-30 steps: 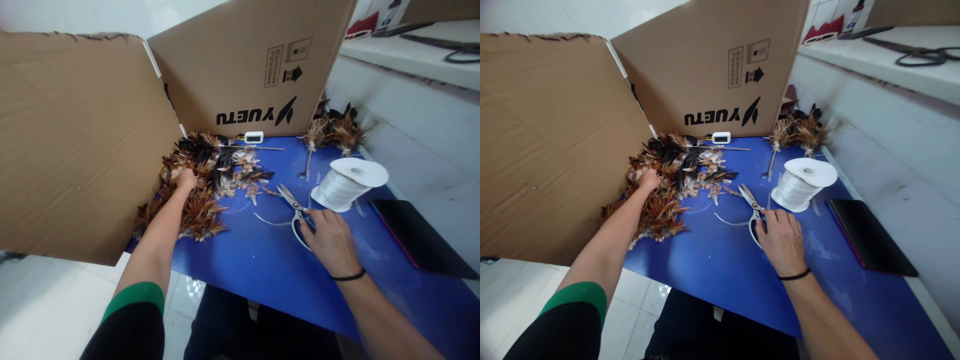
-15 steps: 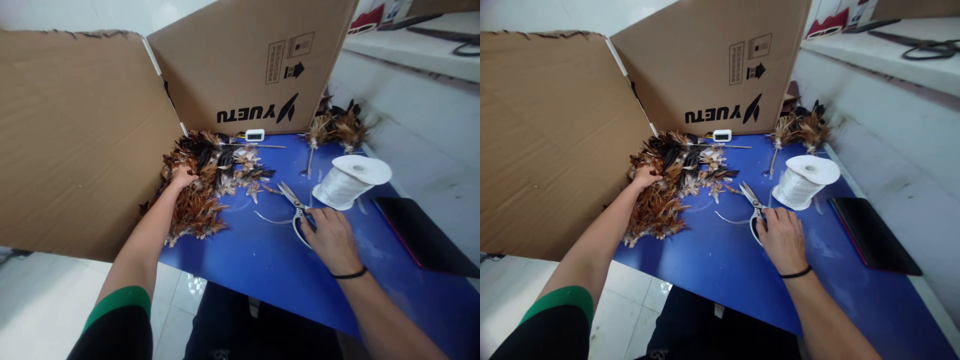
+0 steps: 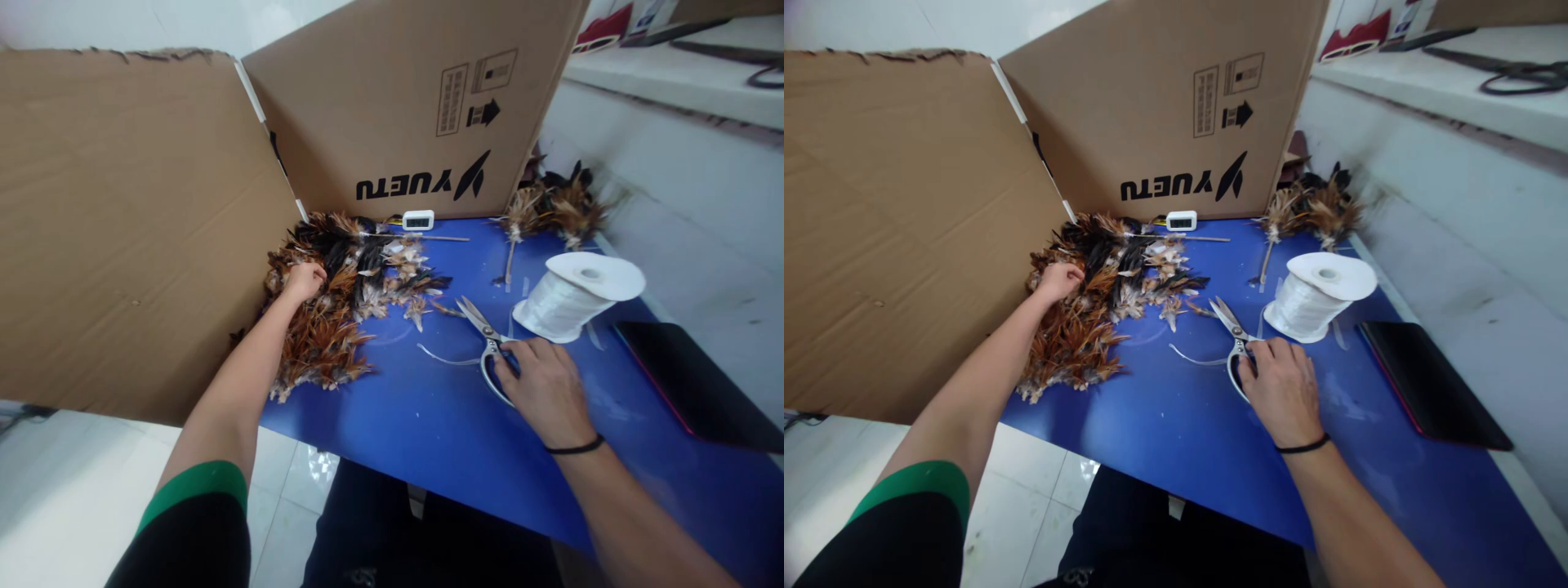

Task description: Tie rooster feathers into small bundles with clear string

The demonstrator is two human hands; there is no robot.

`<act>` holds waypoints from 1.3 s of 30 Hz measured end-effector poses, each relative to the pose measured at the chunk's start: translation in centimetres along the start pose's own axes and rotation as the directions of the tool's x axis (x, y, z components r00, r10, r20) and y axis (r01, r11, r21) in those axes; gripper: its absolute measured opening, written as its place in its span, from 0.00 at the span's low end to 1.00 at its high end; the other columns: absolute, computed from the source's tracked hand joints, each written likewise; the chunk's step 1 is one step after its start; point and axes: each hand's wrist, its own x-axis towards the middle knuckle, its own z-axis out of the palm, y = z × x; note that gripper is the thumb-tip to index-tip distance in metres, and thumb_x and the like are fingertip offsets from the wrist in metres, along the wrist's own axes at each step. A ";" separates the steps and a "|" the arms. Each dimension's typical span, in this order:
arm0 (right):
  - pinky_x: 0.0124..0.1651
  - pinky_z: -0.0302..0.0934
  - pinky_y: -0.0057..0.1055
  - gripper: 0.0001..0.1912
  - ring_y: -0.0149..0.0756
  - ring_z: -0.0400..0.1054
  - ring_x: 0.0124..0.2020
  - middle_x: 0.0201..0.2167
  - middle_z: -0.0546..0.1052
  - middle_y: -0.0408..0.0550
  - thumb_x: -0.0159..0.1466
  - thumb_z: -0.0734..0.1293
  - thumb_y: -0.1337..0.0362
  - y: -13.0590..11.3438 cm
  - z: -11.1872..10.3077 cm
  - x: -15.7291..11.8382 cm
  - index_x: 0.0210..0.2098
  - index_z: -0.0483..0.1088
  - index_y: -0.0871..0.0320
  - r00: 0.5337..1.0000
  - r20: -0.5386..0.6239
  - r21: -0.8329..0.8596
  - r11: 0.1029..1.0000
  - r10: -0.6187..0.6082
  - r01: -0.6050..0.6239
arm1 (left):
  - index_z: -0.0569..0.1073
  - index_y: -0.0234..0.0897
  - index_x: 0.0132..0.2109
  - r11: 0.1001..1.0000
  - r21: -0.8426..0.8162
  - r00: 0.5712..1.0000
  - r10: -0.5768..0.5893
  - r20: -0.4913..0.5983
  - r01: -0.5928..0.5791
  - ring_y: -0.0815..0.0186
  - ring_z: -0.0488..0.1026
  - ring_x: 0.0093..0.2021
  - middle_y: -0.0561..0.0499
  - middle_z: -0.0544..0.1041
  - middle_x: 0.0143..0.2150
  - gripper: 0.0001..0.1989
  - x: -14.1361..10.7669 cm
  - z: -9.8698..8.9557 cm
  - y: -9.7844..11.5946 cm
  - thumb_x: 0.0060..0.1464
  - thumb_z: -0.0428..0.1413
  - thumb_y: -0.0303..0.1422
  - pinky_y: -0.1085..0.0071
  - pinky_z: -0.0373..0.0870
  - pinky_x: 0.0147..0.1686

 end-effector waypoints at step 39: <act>0.39 0.56 0.36 0.10 0.42 0.63 0.37 0.31 0.72 0.53 0.63 0.62 0.61 -0.2 -0.3 0.1 0.34 0.72 0.60 1.000 0.007 -0.010 1.000 0.009 -0.009 | 0.72 0.33 0.32 0.752 -0.584 0.937 -0.348 0.040 0.304 0.70 0.71 0.19 0.54 0.69 0.16 0.04 1.3 2.7 -0.6 0.46 0.59 0.29 0.80 0.60 0.17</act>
